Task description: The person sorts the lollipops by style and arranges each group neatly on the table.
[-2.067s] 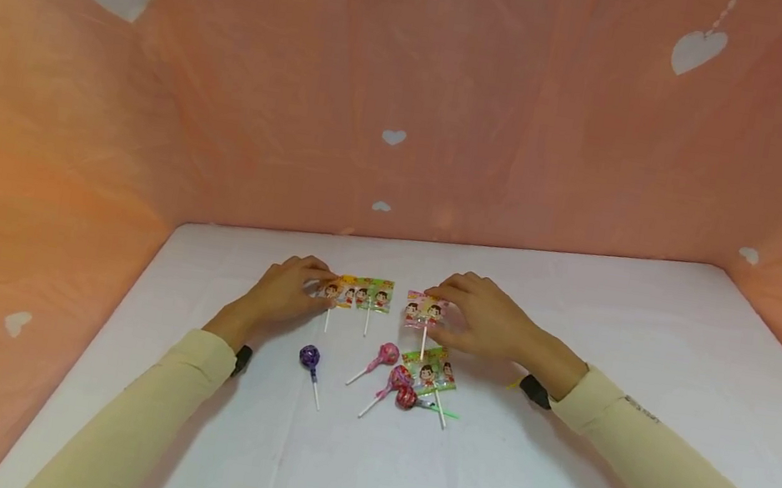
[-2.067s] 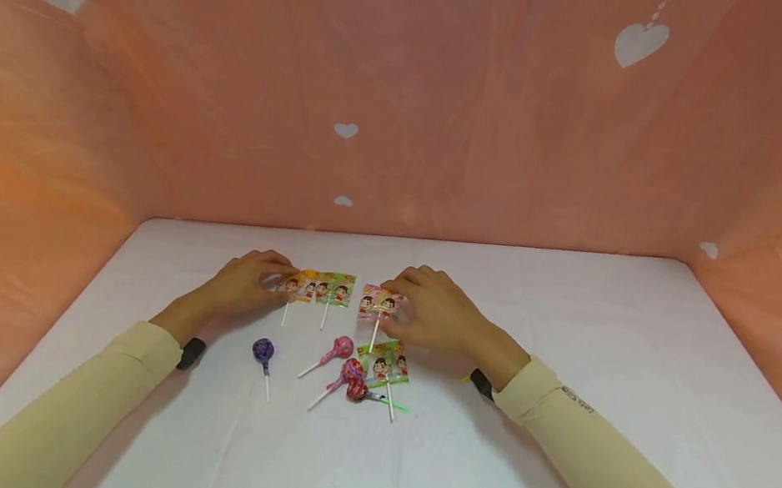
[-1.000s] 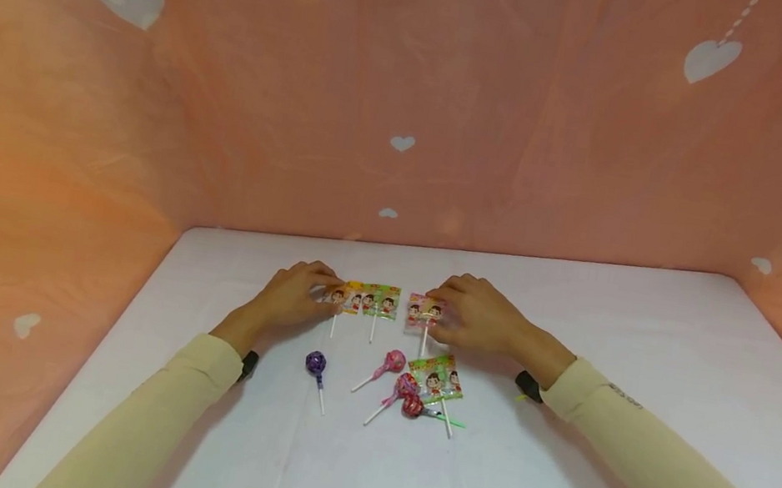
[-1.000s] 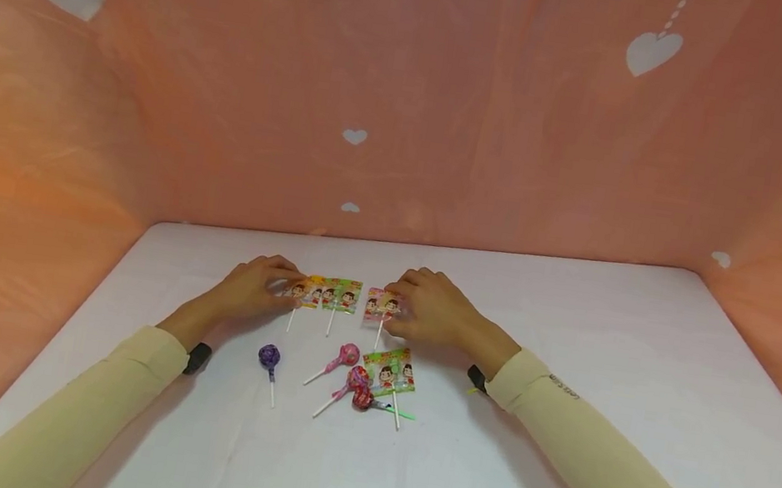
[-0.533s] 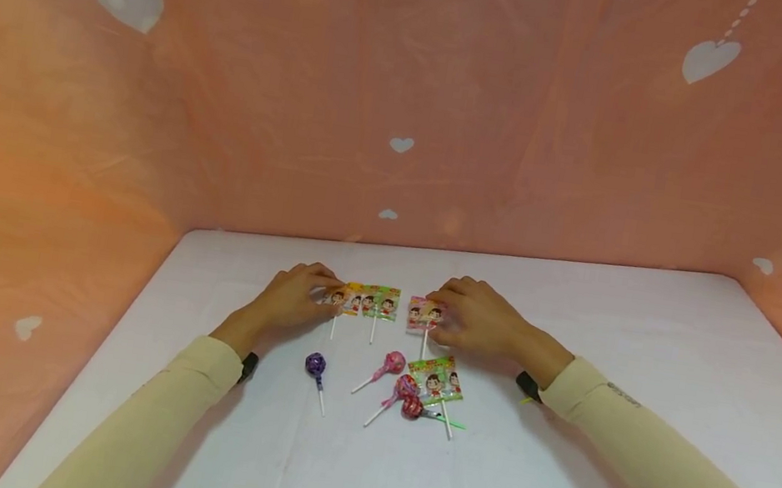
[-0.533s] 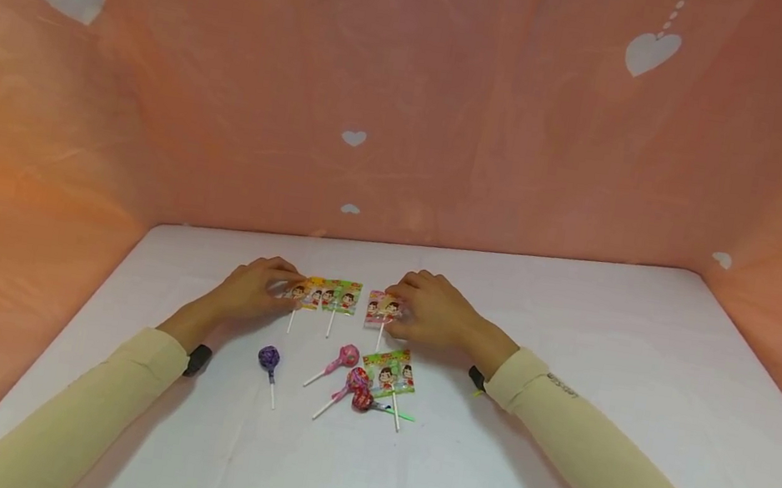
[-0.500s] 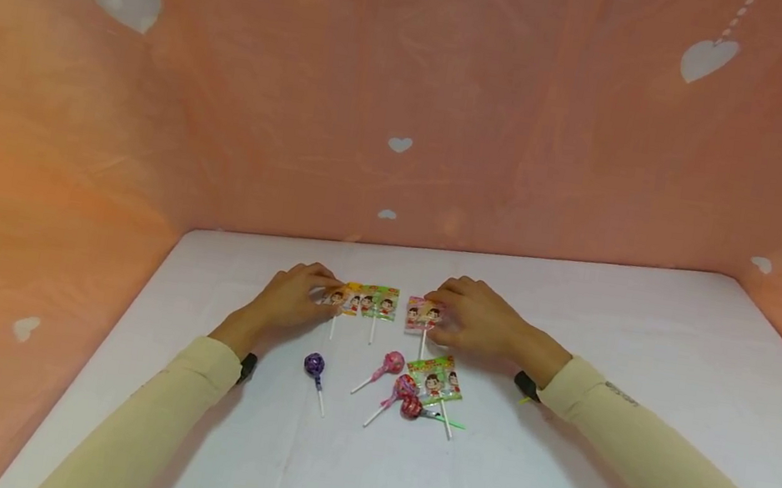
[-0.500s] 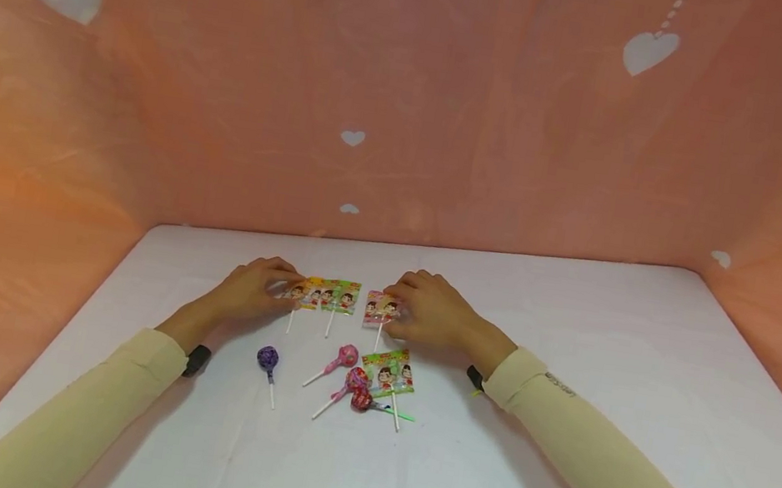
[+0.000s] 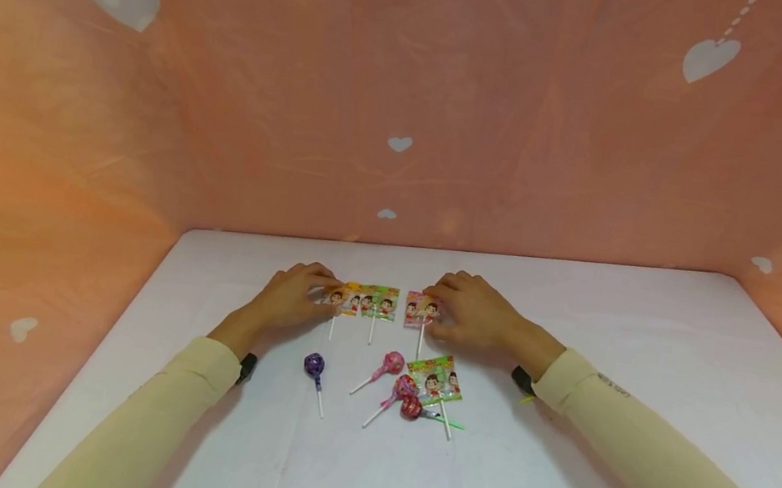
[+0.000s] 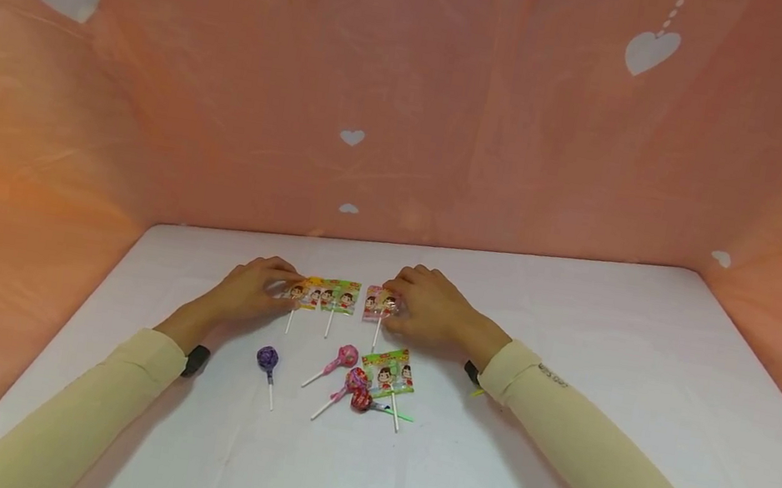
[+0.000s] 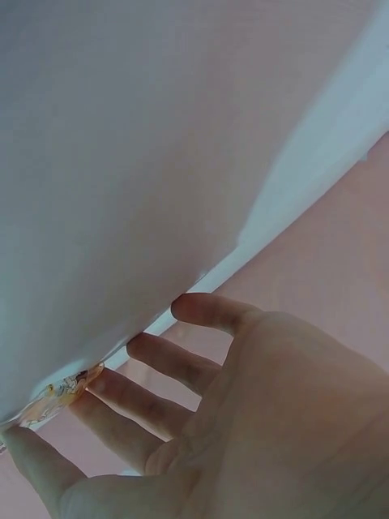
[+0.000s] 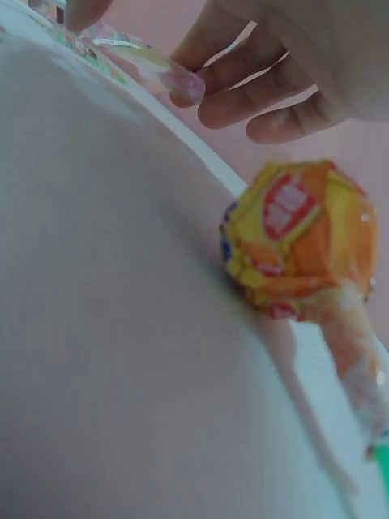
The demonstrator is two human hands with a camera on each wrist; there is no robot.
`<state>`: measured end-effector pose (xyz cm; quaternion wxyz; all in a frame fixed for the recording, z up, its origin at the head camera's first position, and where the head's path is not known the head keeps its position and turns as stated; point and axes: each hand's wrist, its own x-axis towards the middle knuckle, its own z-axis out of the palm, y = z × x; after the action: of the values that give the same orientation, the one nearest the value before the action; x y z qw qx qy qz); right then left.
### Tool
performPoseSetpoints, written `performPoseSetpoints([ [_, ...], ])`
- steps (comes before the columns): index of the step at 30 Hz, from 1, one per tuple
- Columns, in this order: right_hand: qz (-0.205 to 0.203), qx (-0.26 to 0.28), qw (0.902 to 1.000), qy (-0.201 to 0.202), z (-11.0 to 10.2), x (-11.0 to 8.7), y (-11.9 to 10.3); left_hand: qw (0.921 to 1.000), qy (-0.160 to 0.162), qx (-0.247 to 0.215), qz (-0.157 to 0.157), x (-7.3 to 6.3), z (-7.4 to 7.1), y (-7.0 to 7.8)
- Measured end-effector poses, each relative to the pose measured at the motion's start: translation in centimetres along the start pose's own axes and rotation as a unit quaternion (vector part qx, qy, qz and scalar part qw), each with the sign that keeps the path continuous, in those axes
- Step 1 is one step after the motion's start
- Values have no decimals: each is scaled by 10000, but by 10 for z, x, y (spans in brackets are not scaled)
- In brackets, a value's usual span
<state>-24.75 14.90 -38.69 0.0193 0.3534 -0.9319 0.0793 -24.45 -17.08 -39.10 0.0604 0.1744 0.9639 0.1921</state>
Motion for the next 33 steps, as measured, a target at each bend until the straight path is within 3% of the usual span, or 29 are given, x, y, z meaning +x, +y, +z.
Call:
performPoseSetpoints([
  [13,42,69,9998,-208,2,4,2,10000,-25,5,-16,2,4,1],
  [21,356,387,9976,-450,2,6,0,9999,53,84,41,4,3,-2],
  [33,419,493,9970,-433,4,5,-1,9999,44,81,77,4,5,-2],
])
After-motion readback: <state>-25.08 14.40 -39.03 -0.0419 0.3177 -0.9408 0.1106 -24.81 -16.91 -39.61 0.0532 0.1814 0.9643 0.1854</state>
